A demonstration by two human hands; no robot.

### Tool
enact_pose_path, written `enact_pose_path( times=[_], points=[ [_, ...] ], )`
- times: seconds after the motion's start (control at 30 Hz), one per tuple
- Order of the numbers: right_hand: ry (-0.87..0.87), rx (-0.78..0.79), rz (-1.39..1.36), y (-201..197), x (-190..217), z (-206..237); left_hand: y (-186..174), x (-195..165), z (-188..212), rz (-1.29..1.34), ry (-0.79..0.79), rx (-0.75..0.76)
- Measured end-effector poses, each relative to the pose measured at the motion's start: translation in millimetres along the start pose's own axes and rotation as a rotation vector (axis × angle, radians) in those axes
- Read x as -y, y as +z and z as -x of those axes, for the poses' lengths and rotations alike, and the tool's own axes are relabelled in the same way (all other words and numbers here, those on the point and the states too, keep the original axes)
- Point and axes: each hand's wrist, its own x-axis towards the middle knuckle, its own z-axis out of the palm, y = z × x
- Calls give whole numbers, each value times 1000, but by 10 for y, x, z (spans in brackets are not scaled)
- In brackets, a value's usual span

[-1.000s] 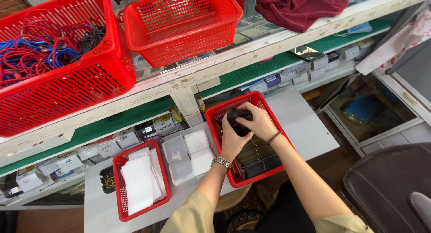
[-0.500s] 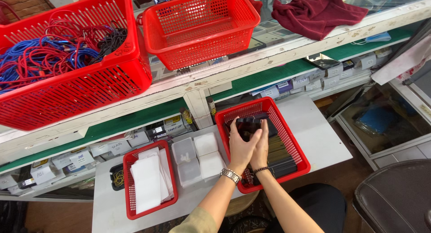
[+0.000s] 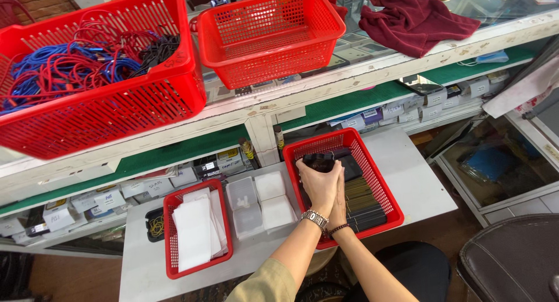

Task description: The person packs boxed phones at a shop counter. They place a boxed phone into a clear plastic case, add a white foam sheet, close the case, and set the finished case into a red basket, repeating the cycle for several boxes and stacking foam sheets aside.

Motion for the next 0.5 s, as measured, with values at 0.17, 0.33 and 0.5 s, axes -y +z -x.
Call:
enact_pose_path(
  times=[0.17, 0.33, 0.5],
  points=[
    [-302, -196, 510, 7, 160, -75, -56, -43, 12, 318, -180, -149],
    [-439, -140, 806, 23, 370, -252, -228, -30, -143, 653, -364, -305],
    [-346, 170, 657, 236, 649, -351, -558, 37, -318, 662, -347, -341]
  ],
)
